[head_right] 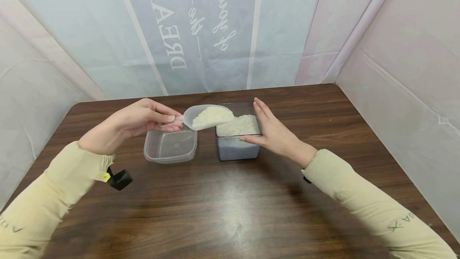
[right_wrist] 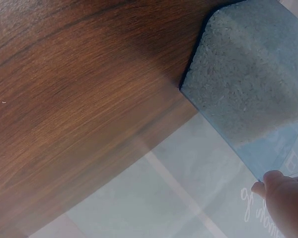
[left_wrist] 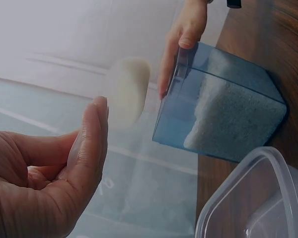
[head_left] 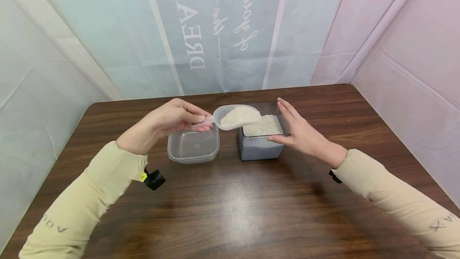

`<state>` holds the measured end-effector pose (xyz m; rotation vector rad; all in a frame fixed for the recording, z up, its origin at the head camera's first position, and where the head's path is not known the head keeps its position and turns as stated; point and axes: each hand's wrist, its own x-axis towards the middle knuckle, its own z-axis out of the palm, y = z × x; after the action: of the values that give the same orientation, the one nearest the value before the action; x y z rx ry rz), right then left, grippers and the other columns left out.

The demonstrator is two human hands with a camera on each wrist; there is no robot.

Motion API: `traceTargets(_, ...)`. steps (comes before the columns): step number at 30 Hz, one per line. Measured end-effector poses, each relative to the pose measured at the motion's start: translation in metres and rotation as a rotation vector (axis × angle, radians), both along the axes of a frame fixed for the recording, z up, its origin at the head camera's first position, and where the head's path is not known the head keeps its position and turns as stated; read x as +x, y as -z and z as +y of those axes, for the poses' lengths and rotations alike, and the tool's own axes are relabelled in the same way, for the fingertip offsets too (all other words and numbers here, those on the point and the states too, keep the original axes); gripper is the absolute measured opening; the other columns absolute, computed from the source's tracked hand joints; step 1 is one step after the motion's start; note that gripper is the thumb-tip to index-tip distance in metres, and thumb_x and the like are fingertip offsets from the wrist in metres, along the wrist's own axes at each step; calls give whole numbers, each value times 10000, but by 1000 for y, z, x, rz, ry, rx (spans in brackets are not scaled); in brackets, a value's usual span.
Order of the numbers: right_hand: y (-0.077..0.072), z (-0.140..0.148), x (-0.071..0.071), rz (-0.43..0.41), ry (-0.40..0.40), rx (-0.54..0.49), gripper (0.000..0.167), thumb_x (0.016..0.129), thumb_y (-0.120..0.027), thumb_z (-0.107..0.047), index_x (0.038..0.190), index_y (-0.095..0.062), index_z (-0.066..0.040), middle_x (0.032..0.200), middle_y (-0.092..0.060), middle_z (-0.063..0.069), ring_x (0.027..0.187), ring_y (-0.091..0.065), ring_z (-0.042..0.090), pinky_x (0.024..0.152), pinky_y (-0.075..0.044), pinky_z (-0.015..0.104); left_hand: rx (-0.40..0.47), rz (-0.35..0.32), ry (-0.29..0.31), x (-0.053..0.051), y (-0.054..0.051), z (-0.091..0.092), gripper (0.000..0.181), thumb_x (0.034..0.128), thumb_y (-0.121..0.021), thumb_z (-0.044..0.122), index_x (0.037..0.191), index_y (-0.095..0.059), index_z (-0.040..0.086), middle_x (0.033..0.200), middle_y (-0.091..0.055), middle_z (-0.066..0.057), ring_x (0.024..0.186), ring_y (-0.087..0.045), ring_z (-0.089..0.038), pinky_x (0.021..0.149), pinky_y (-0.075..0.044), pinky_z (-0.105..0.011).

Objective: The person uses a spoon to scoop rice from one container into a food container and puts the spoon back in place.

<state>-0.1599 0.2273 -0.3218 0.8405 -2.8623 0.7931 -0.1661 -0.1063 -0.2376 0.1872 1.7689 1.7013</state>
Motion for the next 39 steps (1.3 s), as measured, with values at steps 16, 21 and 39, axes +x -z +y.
traceTargets(16, 0, 0, 1, 1, 2, -7, 978, 793, -670, -449, 1437, -112, 31, 1516, -75, 73, 1350, -193, 287, 1045, -298, 515, 28, 19, -52, 3, 2, -23, 381, 882, -463, -116, 1219, -358, -261, 887, -661, -133, 792, -665, -170, 844, -533, -308)
traceTargets(21, 0, 0, 1, -5, 3, -7, 979, 794, -667, -451, 1439, -106, 27, 1518, -67, 65, 1352, -191, 285, 1044, -299, 516, 50, -9, -67, 3, 5, -29, 375, 885, -458, -114, 1221, -366, -253, 919, -657, -142, 795, -668, -183, 843, -531, -314)
traceTargets(39, 1, 0, 1, 7, -1, -10, 976, 793, -671, -446, 1435, -116, 38, 1518, -72, 66, 1349, -200, 287, 1046, -299, 513, 69, -16, -79, 9, 17, -50, 443, 887, -466, -110, 1251, -275, -274, 890, -659, -132, 817, -663, -161, 822, -542, -288)
